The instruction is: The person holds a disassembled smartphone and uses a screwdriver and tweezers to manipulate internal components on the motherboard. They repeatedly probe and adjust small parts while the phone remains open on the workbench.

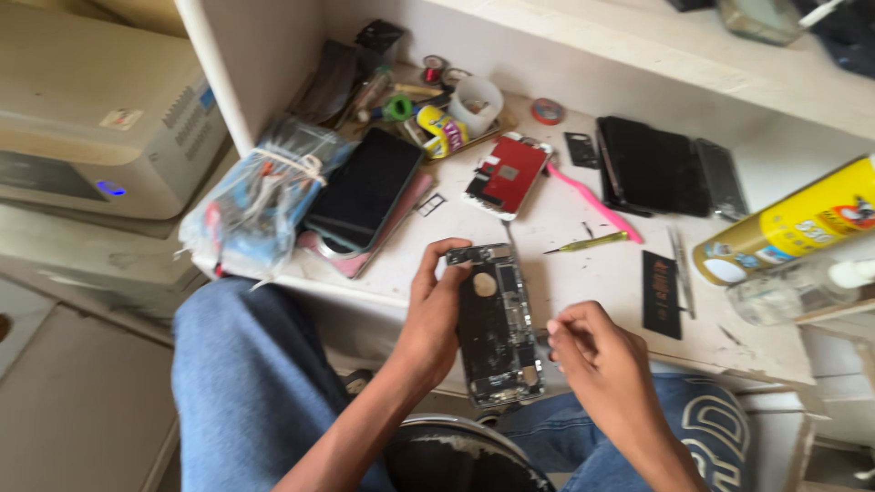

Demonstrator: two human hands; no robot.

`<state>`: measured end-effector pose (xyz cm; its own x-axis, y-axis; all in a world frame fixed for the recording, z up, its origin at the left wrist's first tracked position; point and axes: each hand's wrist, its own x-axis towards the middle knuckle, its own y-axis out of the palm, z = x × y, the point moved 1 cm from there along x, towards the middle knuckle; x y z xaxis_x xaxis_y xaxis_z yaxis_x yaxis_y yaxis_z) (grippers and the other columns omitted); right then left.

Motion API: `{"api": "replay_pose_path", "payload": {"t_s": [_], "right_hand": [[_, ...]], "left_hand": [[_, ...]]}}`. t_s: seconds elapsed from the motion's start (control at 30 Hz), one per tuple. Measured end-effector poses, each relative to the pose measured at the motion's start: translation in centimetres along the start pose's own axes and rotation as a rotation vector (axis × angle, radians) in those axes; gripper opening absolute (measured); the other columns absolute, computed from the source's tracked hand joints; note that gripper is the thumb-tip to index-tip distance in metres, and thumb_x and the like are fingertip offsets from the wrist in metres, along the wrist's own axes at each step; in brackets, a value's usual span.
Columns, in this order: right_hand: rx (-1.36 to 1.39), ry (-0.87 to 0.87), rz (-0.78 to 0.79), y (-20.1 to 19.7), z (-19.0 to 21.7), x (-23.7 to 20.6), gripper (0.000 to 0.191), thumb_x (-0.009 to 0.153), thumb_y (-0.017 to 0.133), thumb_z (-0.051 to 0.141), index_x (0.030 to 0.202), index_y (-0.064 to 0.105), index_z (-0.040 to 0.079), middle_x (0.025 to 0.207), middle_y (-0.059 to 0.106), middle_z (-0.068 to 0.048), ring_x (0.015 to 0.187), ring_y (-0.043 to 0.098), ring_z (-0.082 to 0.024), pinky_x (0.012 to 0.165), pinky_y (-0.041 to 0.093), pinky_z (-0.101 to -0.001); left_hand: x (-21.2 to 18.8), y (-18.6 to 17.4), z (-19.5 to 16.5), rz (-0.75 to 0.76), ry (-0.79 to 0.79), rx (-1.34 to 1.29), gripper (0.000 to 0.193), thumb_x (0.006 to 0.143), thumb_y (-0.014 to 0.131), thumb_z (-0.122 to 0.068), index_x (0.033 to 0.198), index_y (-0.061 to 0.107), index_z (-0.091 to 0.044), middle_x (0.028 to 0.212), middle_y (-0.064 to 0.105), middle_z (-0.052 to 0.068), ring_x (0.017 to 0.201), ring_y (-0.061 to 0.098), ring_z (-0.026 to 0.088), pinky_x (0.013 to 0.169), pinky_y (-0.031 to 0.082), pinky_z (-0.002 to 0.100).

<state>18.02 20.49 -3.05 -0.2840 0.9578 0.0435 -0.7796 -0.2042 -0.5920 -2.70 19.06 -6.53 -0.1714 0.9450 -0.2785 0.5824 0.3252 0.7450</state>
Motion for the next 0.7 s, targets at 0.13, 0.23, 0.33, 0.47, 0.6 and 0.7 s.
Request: {"api": "replay_pose_path", "payload": {"t_s": [0.13, 0.23, 0.33, 0.47, 0.6, 0.7], "right_hand": [[-0.185, -0.007, -0.175, -4.0, -3.8, -0.5, 0.01, 0.093, 0.067, 0.009, 0.099, 0.066, 0.001, 0.077, 0.075, -0.006, 0.069, 0.074, -0.009, 0.059, 0.055, -0.0256], [-0.265, -0.002, -0.299, -7.1, -6.2, 0.1, 0.011, 0.094, 0.068, 0.006, 0.104, 0.069, 0.002, 0.078, 0.075, -0.007, 0.069, 0.07, -0.012, 0.062, 0.054, -0.027], [-0.297, 0.015, -0.361, -8.9, -7.6, 0.9, 0.013, 0.096, 0.069, 0.005, 0.108, 0.069, 0.002, 0.082, 0.075, -0.009, 0.071, 0.07, -0.013, 0.063, 0.054, -0.0285], [-0.369, -0.165, -0.356, -9.5, -7.4, 3.2, 0.019, 0.092, 0.071, 0.004, 0.111, 0.07, 0.002, 0.09, 0.075, -0.012, 0.072, 0.071, -0.017, 0.064, 0.054, -0.0295], [-0.505, -0.347, -0.339, -9.0, -6.8, 6.3, 0.024, 0.087, 0.069, 0.0, 0.111, 0.069, 0.0, 0.093, 0.072, -0.015, 0.077, 0.072, -0.025, 0.068, 0.056, -0.0347], [-0.658, -0.36, -0.454, -9.7, -7.2, 8.1, 0.014, 0.092, 0.069, 0.004, 0.106, 0.068, 0.001, 0.101, 0.071, -0.017, 0.091, 0.07, -0.035, 0.083, 0.056, -0.0452]], "left_hand": [[0.3, 0.0, -0.1, 0.018, 0.033, -0.022, 0.022, 0.1, 0.05, -0.009, 0.12, 0.058, -0.014, 0.091, 0.065, 0.005, 0.077, 0.062, 0.013, 0.063, 0.053, 0.026], [0.3, 0.0, 0.1, 0.019, 0.044, -0.012, 0.023, 0.099, 0.051, -0.009, 0.12, 0.058, -0.014, 0.093, 0.066, 0.005, 0.079, 0.062, 0.013, 0.064, 0.053, 0.026], [0.2, 0.3, 0.3, 0.042, 0.084, -0.007, 0.023, 0.1, 0.053, -0.009, 0.122, 0.058, -0.012, 0.094, 0.064, 0.005, 0.082, 0.06, 0.011, 0.068, 0.052, 0.025], [0.2, 0.9, 0.5, 0.033, 0.055, -0.006, 0.024, 0.098, 0.053, -0.009, 0.121, 0.058, -0.013, 0.093, 0.065, 0.005, 0.08, 0.06, 0.012, 0.066, 0.051, 0.026], [0.3, 1.2, 0.3, 0.009, 0.015, -0.002, 0.024, 0.097, 0.053, -0.01, 0.121, 0.058, -0.014, 0.092, 0.065, 0.006, 0.078, 0.06, 0.014, 0.065, 0.051, 0.027], [0.7, 1.3, 0.1, -0.014, 0.022, 0.023, 0.026, 0.097, 0.053, -0.01, 0.122, 0.059, -0.014, 0.093, 0.064, 0.005, 0.079, 0.059, 0.012, 0.065, 0.05, 0.026]]}}
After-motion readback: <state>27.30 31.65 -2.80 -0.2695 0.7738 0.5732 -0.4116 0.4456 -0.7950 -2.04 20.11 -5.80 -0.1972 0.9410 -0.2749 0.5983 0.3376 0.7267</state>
